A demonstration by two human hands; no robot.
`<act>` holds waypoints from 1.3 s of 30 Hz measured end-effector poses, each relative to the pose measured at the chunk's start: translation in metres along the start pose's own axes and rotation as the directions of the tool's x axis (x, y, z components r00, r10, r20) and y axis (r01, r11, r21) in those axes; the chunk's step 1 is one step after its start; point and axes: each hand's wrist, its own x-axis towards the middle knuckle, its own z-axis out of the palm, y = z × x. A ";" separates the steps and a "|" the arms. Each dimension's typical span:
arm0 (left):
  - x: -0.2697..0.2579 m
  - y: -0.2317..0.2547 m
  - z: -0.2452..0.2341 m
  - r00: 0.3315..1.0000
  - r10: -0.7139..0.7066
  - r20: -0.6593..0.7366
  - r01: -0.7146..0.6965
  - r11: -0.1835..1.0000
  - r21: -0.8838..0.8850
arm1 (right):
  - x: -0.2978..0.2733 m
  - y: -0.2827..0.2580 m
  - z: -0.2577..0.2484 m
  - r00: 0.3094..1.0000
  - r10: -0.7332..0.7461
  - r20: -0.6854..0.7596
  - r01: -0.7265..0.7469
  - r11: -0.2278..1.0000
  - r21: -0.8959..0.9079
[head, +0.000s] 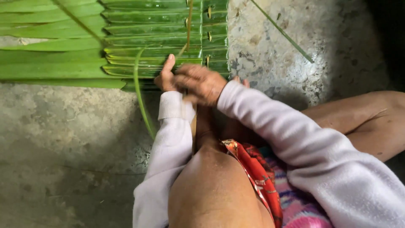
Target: The person is weaving palm leaves over a wooden rod, securing each leaf with a thin strip to create a thatched panel.
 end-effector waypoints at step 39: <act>0.020 0.004 0.017 0.879 -0.002 -0.477 -0.018 0.999 -0.038 | -0.028 0.008 -0.006 0.966 0.013 0.260 0.018 0.993 -0.116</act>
